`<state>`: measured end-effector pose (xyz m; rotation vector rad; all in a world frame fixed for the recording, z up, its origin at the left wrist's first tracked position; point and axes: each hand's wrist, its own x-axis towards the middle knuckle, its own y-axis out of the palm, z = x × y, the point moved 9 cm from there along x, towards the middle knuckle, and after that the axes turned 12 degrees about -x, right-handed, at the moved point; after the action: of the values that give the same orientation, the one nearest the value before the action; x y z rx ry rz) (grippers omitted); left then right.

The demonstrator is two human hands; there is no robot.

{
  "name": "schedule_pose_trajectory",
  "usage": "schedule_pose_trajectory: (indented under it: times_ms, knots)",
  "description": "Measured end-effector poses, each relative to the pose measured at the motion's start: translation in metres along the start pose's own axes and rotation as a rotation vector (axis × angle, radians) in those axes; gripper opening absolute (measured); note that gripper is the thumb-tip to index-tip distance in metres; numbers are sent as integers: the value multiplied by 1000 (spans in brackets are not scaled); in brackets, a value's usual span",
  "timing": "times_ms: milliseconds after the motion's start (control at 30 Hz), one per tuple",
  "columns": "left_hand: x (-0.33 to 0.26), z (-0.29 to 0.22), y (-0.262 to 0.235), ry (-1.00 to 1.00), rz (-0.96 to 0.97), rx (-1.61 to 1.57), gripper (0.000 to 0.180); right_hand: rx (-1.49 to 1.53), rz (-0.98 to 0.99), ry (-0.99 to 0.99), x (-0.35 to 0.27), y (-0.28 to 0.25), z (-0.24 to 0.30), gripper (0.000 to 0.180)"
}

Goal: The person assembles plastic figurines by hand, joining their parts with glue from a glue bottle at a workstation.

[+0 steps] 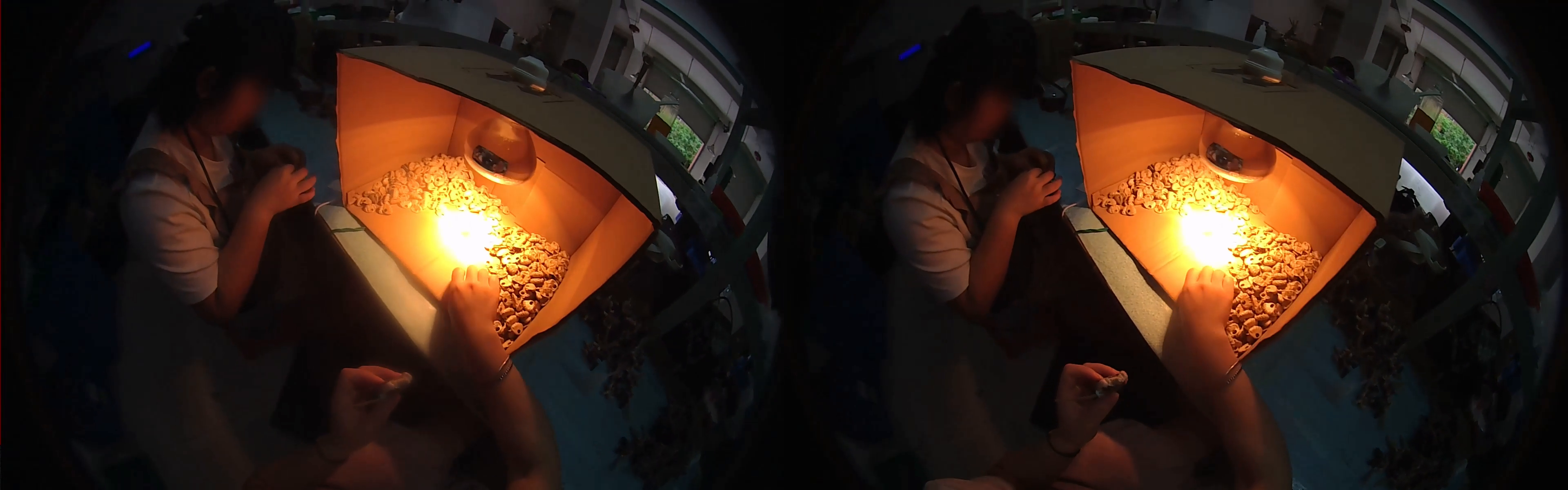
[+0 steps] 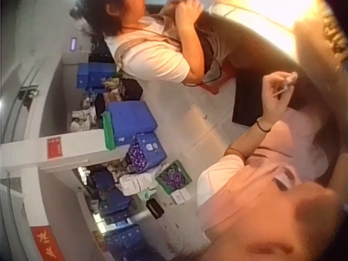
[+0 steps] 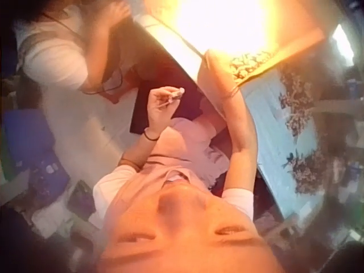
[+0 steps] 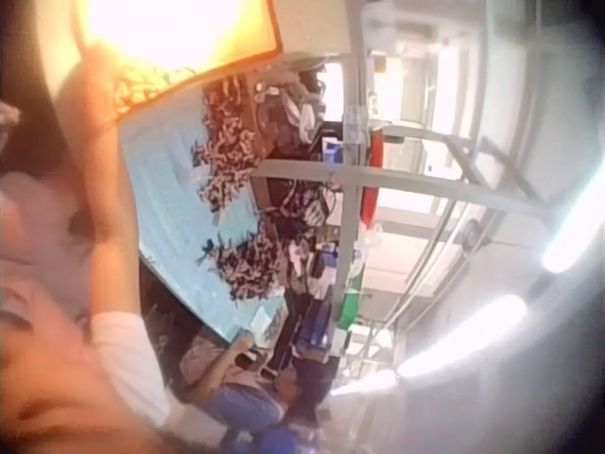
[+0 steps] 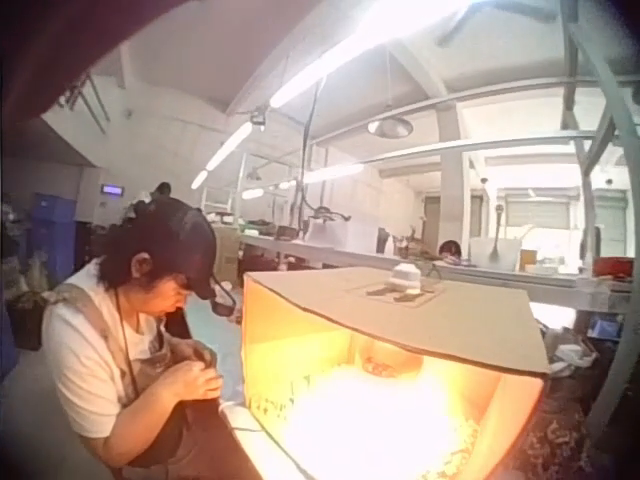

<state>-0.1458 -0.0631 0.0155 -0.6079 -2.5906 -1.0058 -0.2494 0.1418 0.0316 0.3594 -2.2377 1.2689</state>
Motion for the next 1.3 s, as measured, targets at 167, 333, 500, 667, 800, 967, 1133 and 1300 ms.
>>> schedule_pose_trajectory:
  times_ms: [167, 333, 500, 667, 800, 967, 1133, 1300]
  knots:
    - [-3, -9, -12, -4, -42, 23, 27, 227, 41, -44, 2, -35, 8, 7]
    - [-1, 0, -10, -41, -42, -10, 31, 1054, 93, 76, -37, -93, -10, 13]
    - [0, 18, 6, -98, -15, -107, 32, 1384, 309, 403, -95, -96, -38, 16]
    - [-5, 26, 32, -171, 78, -104, 29, 1400, 293, 449, -135, -114, -72, 11]
    - [-12, 38, 56, -177, 185, -112, 26, 1285, 171, 423, -157, -129, -100, 12]
    - [-28, 53, 92, -283, 236, -295, 25, 1149, 47, 338, -172, -156, -124, 15]
    - [-36, 69, 118, -462, 275, -368, 24, 1294, 31, 575, -199, -130, -147, 14]
    - [-33, 61, 139, -497, 360, -484, 28, 1260, 15, 456, -181, -155, -148, 21]
